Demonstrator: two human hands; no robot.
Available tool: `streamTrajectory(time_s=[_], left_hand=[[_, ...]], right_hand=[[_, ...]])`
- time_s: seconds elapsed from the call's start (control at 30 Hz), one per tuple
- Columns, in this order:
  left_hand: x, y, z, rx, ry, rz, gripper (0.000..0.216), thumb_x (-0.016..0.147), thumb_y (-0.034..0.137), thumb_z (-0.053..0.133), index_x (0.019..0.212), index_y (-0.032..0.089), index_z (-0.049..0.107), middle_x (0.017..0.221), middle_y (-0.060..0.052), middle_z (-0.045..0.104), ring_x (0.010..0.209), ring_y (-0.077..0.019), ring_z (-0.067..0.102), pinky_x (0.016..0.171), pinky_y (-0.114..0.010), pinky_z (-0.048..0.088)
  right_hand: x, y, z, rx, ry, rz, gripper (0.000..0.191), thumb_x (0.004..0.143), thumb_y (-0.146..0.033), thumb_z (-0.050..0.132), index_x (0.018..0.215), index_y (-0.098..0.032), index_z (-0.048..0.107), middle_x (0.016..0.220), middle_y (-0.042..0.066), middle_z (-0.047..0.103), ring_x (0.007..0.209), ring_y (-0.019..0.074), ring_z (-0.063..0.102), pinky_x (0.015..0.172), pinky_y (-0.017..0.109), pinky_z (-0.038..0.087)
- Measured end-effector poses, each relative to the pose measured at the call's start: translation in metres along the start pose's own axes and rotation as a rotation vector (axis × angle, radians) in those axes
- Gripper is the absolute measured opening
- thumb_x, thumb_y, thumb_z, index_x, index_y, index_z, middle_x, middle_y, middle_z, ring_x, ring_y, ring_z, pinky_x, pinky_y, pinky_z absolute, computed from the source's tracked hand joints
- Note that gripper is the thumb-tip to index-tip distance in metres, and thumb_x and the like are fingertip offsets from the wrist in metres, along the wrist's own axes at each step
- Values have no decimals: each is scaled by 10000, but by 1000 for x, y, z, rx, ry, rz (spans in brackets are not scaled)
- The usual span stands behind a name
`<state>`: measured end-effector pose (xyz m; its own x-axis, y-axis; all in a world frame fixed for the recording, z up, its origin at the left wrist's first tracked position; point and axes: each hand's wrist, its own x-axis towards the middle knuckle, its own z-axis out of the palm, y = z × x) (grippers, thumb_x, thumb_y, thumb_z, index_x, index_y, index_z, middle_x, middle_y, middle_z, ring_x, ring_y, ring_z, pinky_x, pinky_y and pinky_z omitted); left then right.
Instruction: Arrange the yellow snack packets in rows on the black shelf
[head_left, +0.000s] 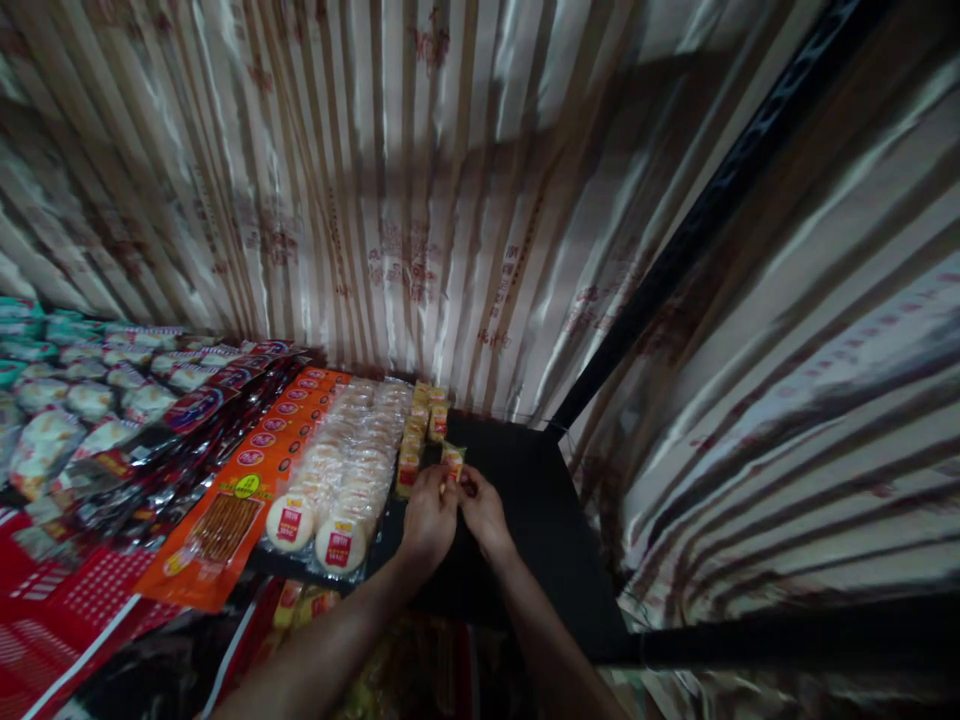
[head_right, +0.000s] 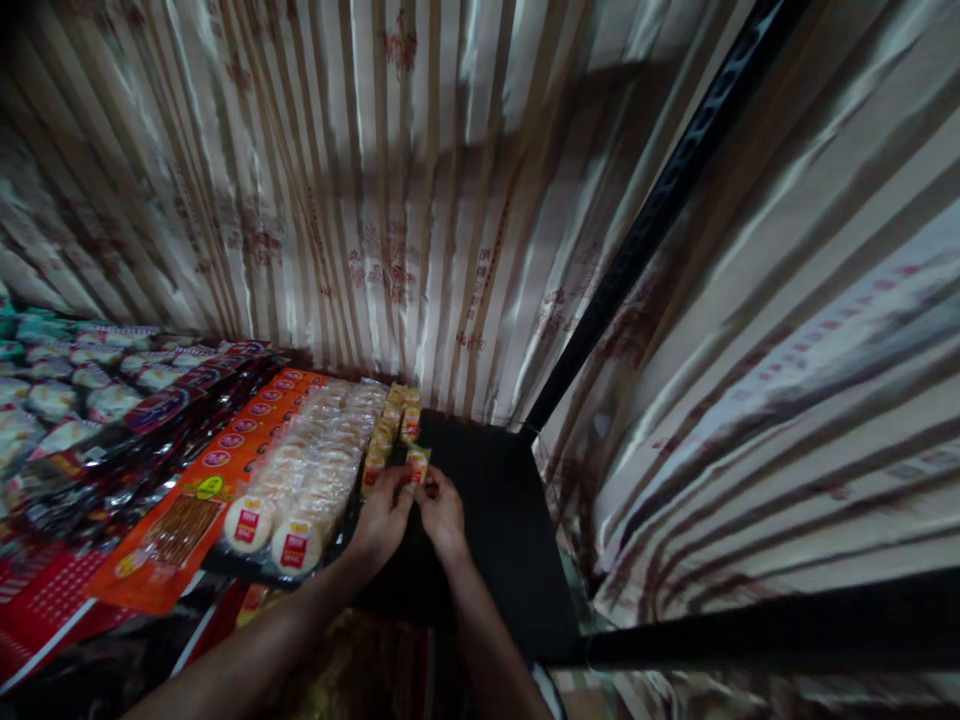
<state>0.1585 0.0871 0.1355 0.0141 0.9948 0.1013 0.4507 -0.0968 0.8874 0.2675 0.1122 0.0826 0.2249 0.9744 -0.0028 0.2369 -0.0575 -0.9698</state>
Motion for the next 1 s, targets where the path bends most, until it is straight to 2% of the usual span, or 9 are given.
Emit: streamTrajectory(time_s=[0.17,0.3,0.43,0.53,0.7,0.87,1.0], left_hand=[[23,-16,21,-66,-70,-129,418,834,222,366,1225,125,479,1315,-122,485,1244,-202,409,1079,-345,263],[38,-19,24,-83,-106,-145,449,832,234,362,1255,111,453,1365,-130,430,1289,-211,352,1101,-350,210],[41,-18,25,-110,-132,-180,491,826,225,372,1300,102,393,1406,-126,372,1323,-194,294,1111,-300,176],[42,-17,26,-146,-131,-190,511,825,209,370,1319,79,354,1412,-143,355,1323,-190,294,1109,-291,184],[40,-13,24,-149,-106,-191,465,842,193,341,1294,93,384,1355,-153,431,1267,-191,387,1070,-301,265],[21,-12,17,-86,-56,-166,415,838,195,354,1220,81,470,1265,-159,517,1185,-211,469,1022,-326,333],[-32,-22,1,-75,-58,-79,352,838,188,332,1104,123,554,1125,-115,601,1053,-188,546,943,-321,405]], right_hand=[[38,-3,15,-204,105,-23,308,692,-319,530,978,-205,553,766,3,621,705,168,599,683,288,456],[48,-7,24,-199,90,-62,230,713,-285,487,929,-209,520,796,10,626,722,156,602,681,265,453],[49,-5,26,-235,55,-124,185,726,-286,471,894,-215,501,817,14,623,750,156,595,699,263,440],[51,-2,26,-322,52,-170,156,734,-322,474,846,-219,509,812,15,614,757,169,583,690,279,430],[50,-2,27,-337,80,-141,171,710,-278,481,846,-208,558,813,28,613,762,174,572,707,291,438],[29,-5,26,-326,161,-107,321,739,-334,468,996,-162,552,1012,97,589,908,199,552,820,333,433],[-24,-7,22,-187,207,-102,325,783,-395,451,991,-161,541,977,94,609,853,185,579,795,336,460]])
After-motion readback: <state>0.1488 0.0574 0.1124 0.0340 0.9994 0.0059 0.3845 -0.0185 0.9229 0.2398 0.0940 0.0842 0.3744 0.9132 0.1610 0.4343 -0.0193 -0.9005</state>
